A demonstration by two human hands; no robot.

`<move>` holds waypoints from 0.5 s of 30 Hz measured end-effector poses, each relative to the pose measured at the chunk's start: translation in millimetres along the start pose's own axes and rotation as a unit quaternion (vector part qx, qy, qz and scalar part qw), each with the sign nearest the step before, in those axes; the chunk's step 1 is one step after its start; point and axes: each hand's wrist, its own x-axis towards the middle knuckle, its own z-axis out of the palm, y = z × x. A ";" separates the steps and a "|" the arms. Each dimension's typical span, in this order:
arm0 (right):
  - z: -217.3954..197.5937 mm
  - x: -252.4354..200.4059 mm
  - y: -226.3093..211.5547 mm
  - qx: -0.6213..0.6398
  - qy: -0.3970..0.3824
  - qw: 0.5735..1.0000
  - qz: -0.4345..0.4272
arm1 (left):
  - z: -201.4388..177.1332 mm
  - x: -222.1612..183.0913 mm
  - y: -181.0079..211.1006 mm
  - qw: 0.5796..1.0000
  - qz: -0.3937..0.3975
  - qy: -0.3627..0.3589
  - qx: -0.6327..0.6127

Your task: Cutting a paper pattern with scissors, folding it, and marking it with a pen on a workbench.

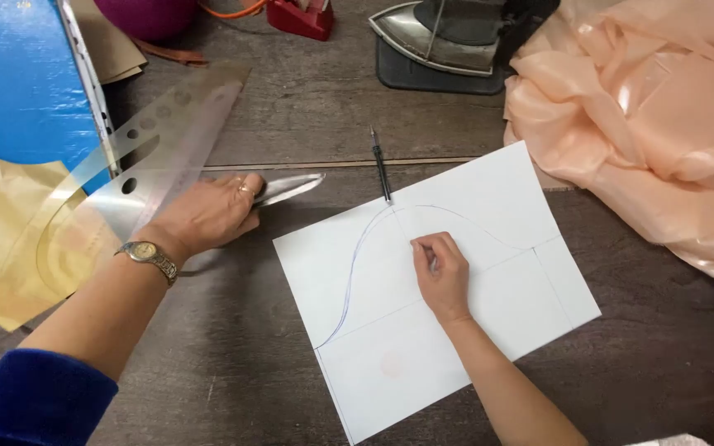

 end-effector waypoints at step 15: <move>4.2 -1.5 5.8 0.045 0.023 0.997 -0.056 | -77.3 22.3 -43.9 0.633 -0.053 0.517 -0.574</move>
